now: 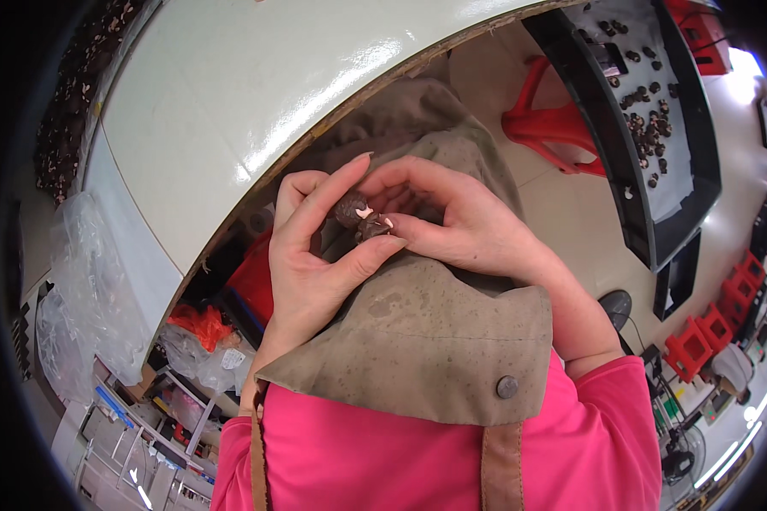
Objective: Assemble small toy figurines by applying glue and attaching components.
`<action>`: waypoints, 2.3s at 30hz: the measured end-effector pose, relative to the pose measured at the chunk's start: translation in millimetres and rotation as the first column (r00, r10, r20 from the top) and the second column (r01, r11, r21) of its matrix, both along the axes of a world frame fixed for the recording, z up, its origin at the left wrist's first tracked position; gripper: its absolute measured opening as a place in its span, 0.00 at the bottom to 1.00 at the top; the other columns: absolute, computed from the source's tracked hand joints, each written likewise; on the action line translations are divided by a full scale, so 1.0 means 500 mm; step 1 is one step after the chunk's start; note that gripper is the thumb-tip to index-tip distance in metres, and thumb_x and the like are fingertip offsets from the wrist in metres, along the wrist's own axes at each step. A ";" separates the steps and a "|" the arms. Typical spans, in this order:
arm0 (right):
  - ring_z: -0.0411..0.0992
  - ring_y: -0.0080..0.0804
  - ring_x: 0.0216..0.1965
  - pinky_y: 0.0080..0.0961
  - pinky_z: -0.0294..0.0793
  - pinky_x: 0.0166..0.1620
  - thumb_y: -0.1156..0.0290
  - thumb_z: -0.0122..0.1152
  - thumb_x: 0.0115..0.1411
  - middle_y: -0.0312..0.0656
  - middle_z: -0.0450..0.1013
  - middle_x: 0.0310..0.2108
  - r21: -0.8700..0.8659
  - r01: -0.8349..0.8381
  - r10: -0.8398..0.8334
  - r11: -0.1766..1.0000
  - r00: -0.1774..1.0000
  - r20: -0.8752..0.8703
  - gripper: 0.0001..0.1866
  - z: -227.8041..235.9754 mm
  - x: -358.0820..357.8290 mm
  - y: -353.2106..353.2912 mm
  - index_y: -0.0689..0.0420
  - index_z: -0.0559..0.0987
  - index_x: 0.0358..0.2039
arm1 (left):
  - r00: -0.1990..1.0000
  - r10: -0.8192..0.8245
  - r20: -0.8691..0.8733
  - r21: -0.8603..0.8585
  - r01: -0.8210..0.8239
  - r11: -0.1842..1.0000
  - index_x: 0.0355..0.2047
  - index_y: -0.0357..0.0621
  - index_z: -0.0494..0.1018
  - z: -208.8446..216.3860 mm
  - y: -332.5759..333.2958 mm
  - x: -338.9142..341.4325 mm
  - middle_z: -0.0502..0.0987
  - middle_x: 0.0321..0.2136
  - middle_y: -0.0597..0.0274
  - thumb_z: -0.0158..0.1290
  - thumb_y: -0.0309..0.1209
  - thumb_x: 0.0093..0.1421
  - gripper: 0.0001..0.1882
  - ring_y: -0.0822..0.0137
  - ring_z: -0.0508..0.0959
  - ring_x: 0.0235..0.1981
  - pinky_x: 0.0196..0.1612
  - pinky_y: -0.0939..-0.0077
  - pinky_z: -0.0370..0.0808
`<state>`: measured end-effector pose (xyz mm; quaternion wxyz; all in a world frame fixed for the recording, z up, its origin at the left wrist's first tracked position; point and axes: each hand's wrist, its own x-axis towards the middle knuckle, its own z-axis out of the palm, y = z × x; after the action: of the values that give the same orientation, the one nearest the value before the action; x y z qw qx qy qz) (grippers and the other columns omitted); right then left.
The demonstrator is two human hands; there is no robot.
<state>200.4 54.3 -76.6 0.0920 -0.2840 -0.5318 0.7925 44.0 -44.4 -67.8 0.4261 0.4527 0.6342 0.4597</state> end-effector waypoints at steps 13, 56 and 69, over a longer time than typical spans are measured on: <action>0.66 0.29 0.47 0.25 0.67 0.49 0.74 0.62 0.51 0.42 0.66 0.46 0.313 0.024 -0.015 0.949 0.999 -0.031 0.24 -0.003 -0.003 0.001 0.60 0.68 0.50 | 0.979 0.062 0.196 -0.003 -0.063 0.998 0.54 0.39 0.66 -0.006 -0.001 0.003 0.63 0.41 0.64 0.60 0.21 0.50 0.30 0.72 0.68 0.44 0.49 0.79 0.68; 0.66 0.41 0.35 0.32 0.68 0.39 0.61 0.69 0.44 0.42 0.67 0.33 0.748 0.099 -0.019 0.656 0.993 -0.115 0.24 -0.019 -0.016 -0.002 0.57 0.72 0.39 | 0.864 0.013 0.504 -0.118 0.054 0.992 0.62 0.40 0.48 0.001 0.015 0.023 0.61 0.53 0.55 0.65 0.33 0.44 0.49 0.65 0.66 0.53 0.54 0.72 0.65; 0.68 0.40 0.33 0.31 0.69 0.38 0.61 0.69 0.44 0.41 0.69 0.31 0.721 0.130 -0.025 0.680 0.988 -0.156 0.23 -0.014 -0.022 -0.002 0.57 0.72 0.38 | 0.894 0.054 0.445 -0.170 0.025 0.985 0.57 0.35 0.57 0.005 0.003 0.024 0.68 0.49 0.57 0.69 0.38 0.40 0.47 0.68 0.68 0.52 0.55 0.75 0.63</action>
<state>189.5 53.4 -83.5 0.2660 -0.1928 -0.7830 0.5281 56.1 -42.8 -65.3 0.5944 0.2915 0.5596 0.4985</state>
